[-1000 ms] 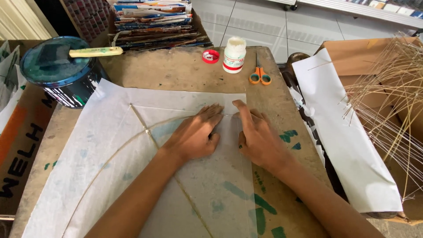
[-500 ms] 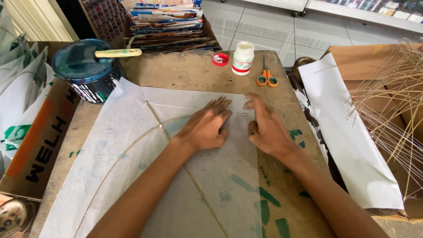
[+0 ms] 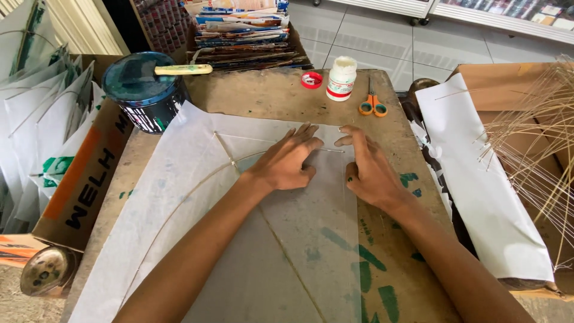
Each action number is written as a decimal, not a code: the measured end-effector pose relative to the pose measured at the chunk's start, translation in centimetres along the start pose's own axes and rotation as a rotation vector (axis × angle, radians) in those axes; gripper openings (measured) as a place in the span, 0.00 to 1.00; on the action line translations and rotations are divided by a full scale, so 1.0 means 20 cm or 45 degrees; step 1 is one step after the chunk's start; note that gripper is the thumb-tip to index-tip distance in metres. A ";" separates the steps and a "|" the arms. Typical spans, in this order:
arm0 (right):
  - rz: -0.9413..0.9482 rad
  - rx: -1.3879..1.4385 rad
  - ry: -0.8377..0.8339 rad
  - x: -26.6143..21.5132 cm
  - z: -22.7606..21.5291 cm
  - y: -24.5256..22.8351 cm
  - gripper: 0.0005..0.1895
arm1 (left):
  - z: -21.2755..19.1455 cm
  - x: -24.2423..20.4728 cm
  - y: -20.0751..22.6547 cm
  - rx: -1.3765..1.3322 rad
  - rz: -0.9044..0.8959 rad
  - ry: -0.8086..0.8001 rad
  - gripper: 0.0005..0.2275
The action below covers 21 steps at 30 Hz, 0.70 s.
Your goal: Trimming excess paper from around a kite frame using scissors
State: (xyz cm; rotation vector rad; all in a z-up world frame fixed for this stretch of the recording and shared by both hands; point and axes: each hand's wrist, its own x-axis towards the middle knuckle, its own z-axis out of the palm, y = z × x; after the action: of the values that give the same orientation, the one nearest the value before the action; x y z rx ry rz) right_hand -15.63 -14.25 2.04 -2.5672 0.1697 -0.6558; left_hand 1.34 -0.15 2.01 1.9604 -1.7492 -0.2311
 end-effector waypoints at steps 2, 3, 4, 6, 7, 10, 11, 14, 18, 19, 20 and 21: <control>-0.027 -0.019 0.008 0.00 0.01 -0.01 0.33 | -0.07 -0.04 0.03 -0.035 0.010 0.045 0.23; -0.052 -0.040 0.016 0.00 0.01 -0.01 0.33 | -0.11 -0.07 0.04 -0.071 0.023 0.089 0.23; -0.061 -0.034 0.009 0.00 0.01 -0.03 0.33 | -0.13 -0.10 -0.01 -0.070 0.011 0.094 0.23; -0.127 -0.071 0.024 0.00 0.01 -0.08 0.29 | -0.17 -0.17 -0.10 -0.001 -0.051 0.216 0.18; -0.135 -0.057 0.010 -0.01 0.01 -0.11 0.29 | -0.20 -0.22 -0.10 -0.002 -0.072 0.218 0.18; -0.229 -0.045 -0.013 -0.03 0.04 -0.16 0.25 | -0.23 -0.36 -0.11 -0.014 -0.166 0.295 0.14; -0.269 -0.071 -0.055 -0.03 0.06 -0.17 0.24 | -0.22 -0.40 -0.14 0.053 -0.122 0.329 0.14; -0.346 -0.125 -0.101 -0.04 0.08 -0.26 0.23 | -0.20 -0.53 -0.15 0.142 -0.100 0.352 0.16; -0.381 -0.051 -0.161 -0.04 0.11 -0.35 0.22 | -0.24 -0.66 -0.12 0.145 -0.136 0.294 0.19; -0.388 -0.051 -0.160 -0.05 0.13 -0.37 0.22 | -0.25 -0.68 -0.11 0.149 -0.138 0.299 0.19; -0.426 -0.075 -0.175 -0.04 0.14 -0.39 0.22 | -0.27 -0.71 -0.11 0.097 -0.175 0.275 0.19; -0.464 -0.100 -0.190 -0.04 0.16 -0.41 0.23 | -0.29 -0.73 -0.11 0.045 -0.211 0.251 0.19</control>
State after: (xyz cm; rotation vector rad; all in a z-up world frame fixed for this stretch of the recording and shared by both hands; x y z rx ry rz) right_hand -14.79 -5.52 3.28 -2.7358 -0.3363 -0.5901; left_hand 3.40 15.57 3.04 2.0792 -1.4782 -0.0608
